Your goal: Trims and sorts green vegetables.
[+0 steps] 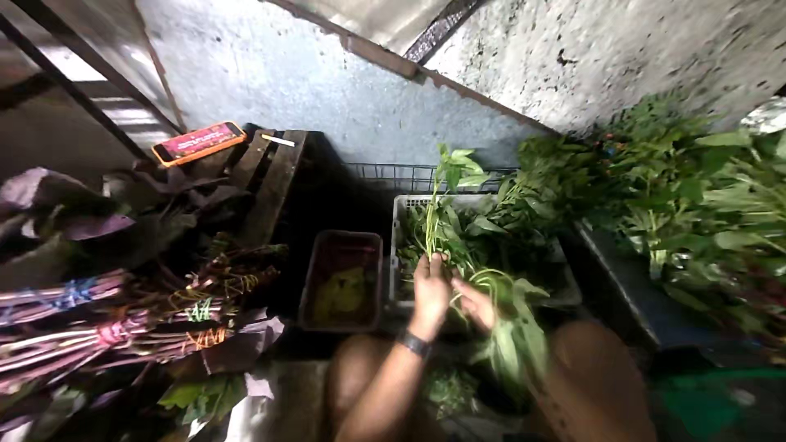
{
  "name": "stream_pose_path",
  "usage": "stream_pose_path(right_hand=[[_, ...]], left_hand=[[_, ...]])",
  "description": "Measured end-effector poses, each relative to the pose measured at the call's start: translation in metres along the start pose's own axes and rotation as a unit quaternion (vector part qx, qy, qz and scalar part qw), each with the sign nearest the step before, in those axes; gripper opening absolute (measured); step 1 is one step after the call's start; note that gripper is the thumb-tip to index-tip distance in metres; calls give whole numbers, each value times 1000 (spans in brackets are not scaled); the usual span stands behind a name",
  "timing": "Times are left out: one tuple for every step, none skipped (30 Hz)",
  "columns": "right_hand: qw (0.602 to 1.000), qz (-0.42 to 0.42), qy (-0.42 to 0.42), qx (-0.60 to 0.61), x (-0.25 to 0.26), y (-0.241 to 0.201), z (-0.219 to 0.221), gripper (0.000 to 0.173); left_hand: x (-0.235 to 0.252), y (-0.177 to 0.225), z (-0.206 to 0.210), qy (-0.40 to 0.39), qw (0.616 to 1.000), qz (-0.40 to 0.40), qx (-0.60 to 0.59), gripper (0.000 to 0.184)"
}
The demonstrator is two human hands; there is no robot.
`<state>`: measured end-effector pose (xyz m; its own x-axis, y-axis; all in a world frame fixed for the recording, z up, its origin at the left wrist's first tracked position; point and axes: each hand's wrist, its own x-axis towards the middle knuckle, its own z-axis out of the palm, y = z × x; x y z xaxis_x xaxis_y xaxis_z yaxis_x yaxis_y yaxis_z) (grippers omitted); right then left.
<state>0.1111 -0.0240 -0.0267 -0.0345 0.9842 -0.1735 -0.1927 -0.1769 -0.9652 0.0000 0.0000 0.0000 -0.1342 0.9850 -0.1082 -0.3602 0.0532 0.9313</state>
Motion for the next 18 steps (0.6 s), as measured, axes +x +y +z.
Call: stream_pose_path(right_hand=[[999,-18,46,17,3,-5,8,24],[994,-33,101,17,3,-13,15,20],[990,-37,136,18,-1,-24,18,24],[989,-34,138,52,-4,-33,17,31],[986,-31,134,95,-3,-39,16,35],[981,-35,125,147,-3,-43,13,44],[972,-49,106,203,-3,-43,10,53],[962,-70,88,250,-3,-42,8,60],[950,-89,74,289,-3,-40,8,64],[939,-99,71,320,-2,-38,9,64],[932,-102,71,341,-3,-34,10,60],[929,-102,67,349,-3,-30,11,51],[931,-101,52,346,-3,-25,11,38],[934,-106,36,339,-2,-20,11,29],[936,-111,27,334,0,-15,11,27],[934,-118,21,336,3,-10,10,28],[930,-122,22,346,5,-7,10,28],[927,-120,33,355,5,-9,12,32]], left_hand=[[0,-1,0,-5,1000,-2,8,28],[0,-2,0,-8,1000,-10,11,29],[0,-2,1,-11,1000,-23,4,29],[-1,-2,3,-11,999,-39,-8,30],[-1,-4,6,-12,998,-54,-22,30],[-1,-6,8,-12,997,-70,-34,31],[0,-7,10,-9,995,-83,-46,32],[0,-9,13,-4,994,-90,-56,32],[1,-10,15,1,994,-94,-64,32],[2,-12,16,6,993,-95,-70,32],[2,-14,16,11,993,-94,-73,31],[2,-15,15,17,993,-94,-72,31],[2,-15,14,25,992,-97,-72,31],[3,-14,13,34,991,-104,-76,32],[3,-13,12,41,989,-114,-86,32],[4,-12,11,45,987,-120,-98,32],[4,-12,11,49,985,-120,-110,31],[4,-12,12,56,984,-117,-121,31]])
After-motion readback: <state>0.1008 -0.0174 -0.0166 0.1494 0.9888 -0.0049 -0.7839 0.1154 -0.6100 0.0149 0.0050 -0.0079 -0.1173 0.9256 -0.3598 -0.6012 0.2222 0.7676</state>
